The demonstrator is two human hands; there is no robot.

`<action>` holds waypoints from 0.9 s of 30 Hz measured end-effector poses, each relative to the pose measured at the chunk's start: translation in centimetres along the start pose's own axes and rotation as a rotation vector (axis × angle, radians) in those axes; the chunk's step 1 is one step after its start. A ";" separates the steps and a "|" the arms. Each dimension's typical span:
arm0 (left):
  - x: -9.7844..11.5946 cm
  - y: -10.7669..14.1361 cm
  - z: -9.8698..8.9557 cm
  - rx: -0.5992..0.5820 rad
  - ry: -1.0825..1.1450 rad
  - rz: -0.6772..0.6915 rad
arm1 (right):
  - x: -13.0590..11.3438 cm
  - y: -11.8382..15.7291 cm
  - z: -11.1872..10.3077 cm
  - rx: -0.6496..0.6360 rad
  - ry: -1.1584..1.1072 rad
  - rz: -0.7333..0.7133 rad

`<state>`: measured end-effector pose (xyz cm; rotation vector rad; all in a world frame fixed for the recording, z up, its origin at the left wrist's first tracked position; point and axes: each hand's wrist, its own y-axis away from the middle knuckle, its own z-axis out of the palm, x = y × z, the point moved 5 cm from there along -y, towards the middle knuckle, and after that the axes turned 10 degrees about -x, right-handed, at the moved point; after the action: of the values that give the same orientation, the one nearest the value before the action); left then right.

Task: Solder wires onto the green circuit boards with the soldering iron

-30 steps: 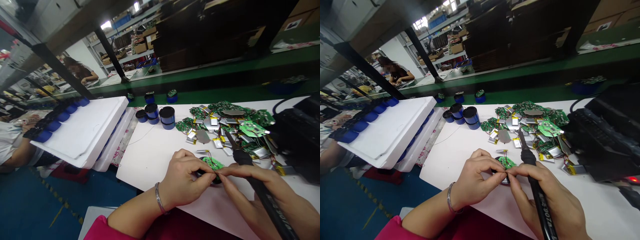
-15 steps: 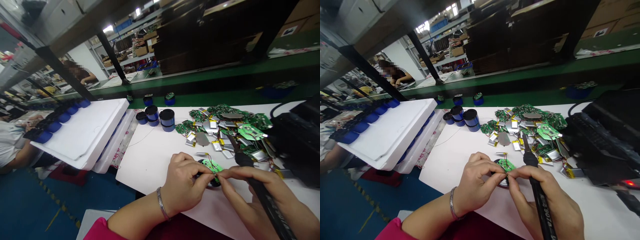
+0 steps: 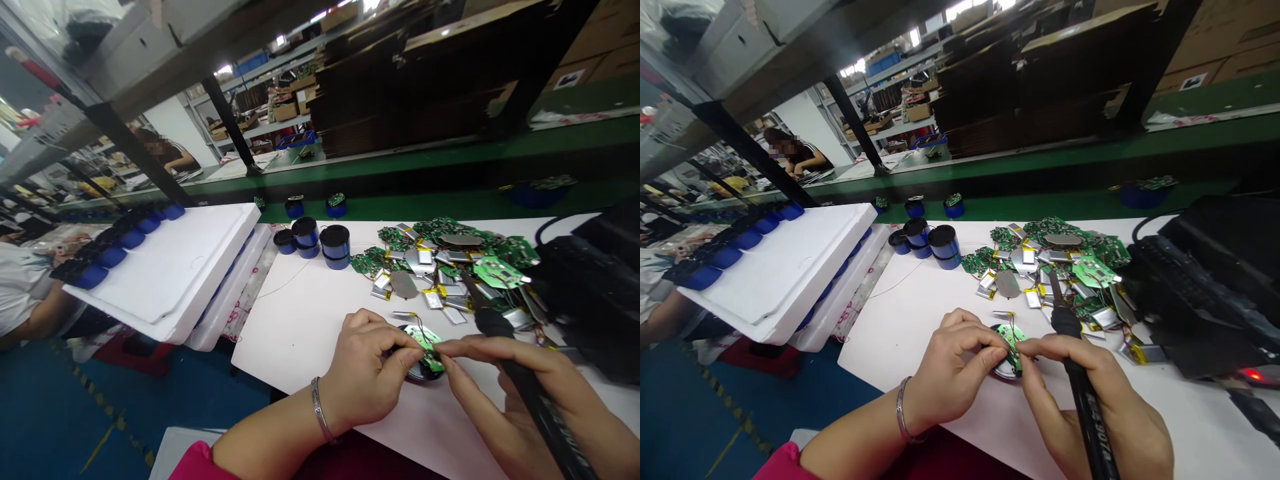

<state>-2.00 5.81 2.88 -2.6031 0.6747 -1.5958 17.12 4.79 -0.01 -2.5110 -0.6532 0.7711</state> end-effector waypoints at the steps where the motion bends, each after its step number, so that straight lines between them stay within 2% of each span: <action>1: 0.0 0.0 0.0 -0.001 0.006 -0.002 | -0.1 0.0 0.0 -0.002 0.028 -0.037; 4: -0.1 -0.1 -0.1 -0.002 0.013 0.006 | -0.6 0.3 0.2 -0.029 0.156 -0.192; 7: 0.0 -0.1 -0.1 -0.008 0.011 0.008 | -0.4 0.7 0.5 -0.067 0.238 -0.241; 10: 0.0 -0.1 0.0 -0.010 0.009 -0.001 | -0.2 0.7 0.5 -0.068 0.153 -0.180; 15: -0.2 -0.1 0.0 0.019 0.004 0.018 | -0.4 0.1 0.0 0.041 0.010 -0.007; 19: 0.0 0.0 0.0 0.075 -0.054 0.077 | -0.8 0.0 0.1 0.010 -0.017 -0.001; 23: 0.3 0.1 -0.2 0.135 -0.108 0.110 | -0.2 0.4 0.3 0.002 -0.033 0.103; 27: 0.4 0.0 0.0 0.100 -0.107 0.101 | -0.5 0.3 0.5 -0.044 -0.024 0.062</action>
<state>-1.85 5.61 3.22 -2.5188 0.6881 -1.4128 16.58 4.41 -0.38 -2.5769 -0.6090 0.8182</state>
